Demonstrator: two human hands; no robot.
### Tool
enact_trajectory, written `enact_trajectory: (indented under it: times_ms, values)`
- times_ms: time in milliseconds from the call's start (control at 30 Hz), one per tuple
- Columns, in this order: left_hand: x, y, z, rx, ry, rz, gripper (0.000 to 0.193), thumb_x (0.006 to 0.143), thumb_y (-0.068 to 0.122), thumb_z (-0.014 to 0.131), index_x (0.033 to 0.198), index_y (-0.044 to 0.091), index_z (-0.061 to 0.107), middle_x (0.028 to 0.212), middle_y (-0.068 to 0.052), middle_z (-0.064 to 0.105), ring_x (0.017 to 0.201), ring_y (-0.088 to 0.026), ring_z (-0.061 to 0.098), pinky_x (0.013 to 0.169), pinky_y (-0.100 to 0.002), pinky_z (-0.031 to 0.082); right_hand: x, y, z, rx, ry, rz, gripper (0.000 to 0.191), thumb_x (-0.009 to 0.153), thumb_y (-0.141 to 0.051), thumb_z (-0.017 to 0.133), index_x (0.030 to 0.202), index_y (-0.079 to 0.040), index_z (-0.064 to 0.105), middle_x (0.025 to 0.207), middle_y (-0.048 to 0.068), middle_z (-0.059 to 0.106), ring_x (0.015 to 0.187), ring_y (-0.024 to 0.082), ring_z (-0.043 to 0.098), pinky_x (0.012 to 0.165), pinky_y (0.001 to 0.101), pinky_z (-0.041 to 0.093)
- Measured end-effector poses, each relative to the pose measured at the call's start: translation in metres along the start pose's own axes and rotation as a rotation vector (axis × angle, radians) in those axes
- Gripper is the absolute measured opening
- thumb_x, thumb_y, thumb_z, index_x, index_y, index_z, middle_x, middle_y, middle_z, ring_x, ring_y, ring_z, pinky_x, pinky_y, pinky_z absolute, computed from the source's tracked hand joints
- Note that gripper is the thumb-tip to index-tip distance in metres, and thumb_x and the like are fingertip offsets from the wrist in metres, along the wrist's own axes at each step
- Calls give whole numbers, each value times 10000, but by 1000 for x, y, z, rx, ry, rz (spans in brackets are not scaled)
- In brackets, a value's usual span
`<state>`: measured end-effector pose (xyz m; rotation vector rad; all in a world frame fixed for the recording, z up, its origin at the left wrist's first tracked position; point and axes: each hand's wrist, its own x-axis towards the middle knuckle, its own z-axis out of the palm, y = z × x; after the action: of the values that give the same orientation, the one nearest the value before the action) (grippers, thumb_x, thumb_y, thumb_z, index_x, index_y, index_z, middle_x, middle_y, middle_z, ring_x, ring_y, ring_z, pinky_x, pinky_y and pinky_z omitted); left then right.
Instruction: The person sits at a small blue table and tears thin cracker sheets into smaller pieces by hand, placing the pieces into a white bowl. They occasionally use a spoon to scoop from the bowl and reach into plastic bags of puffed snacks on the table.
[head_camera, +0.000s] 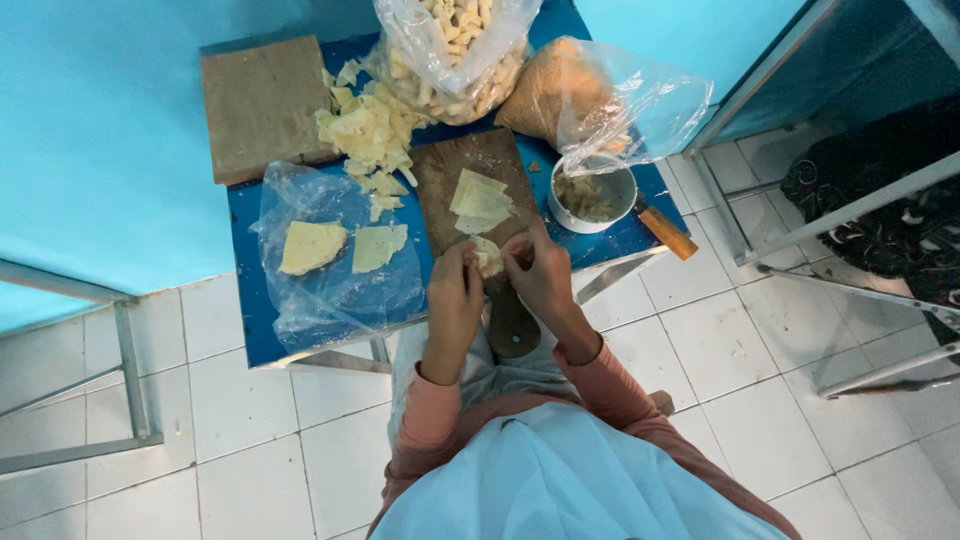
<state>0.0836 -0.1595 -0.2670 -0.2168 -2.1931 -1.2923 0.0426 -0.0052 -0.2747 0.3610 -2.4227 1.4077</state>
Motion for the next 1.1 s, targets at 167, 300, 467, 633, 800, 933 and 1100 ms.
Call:
enact_trajectory:
  times_ms: [167,300,467,633,800,933,1100]
  values:
    - [1,-1,-1,-12,-44,-18,278,918,-41,633,1194,-11,631,1032,-193,680,960,-367,662,841,-444,534,-4,8,10,30,58,-142,368,873,6,783,1169,-51,572,949,85,753,814,221,767,706,319,597]
    - [5,0,-1,25,8,66,297,884,-60,653,1176,-15,622,1034,-194,661,964,-374,654,845,-443,527,-5,6,18,-20,46,-179,318,883,-20,789,1124,-74,589,994,102,736,870,262,762,746,339,599]
    - [8,4,-5,-34,-31,13,288,888,-85,651,1166,-14,618,987,-176,623,914,-338,655,798,-417,533,-7,-7,11,-93,-61,-289,436,920,-3,688,1340,-25,572,1170,187,678,1040,374,682,856,417,563]
    - [9,6,-5,-28,-41,-2,299,880,-85,646,1168,-12,614,1010,-186,608,920,-350,651,795,-419,534,-6,-12,7,-207,-67,-409,395,963,-28,643,1346,-24,548,1252,214,653,1120,401,645,948,455,540]
    - [7,1,-4,-34,-72,-36,224,904,-60,627,1123,-14,632,1066,-191,611,950,-365,652,797,-426,532,-3,-8,5,-271,-161,-488,380,994,-33,627,1360,-6,533,1282,206,651,1150,399,644,989,495,505]
    - [4,-3,-2,58,-83,18,133,895,-31,644,1022,-15,681,1061,-177,636,1004,-387,621,844,-456,508,-5,-15,-6,-218,-173,-422,443,901,-52,709,1319,-27,563,1285,206,655,1127,436,617,958,474,517]
    - [6,-7,-5,94,-108,55,111,890,-10,659,994,-17,695,1065,-167,659,1011,-384,610,864,-450,507,9,-25,-33,-174,-268,-528,515,783,-23,771,1246,-78,551,1251,203,674,1146,413,622,951,478,521]
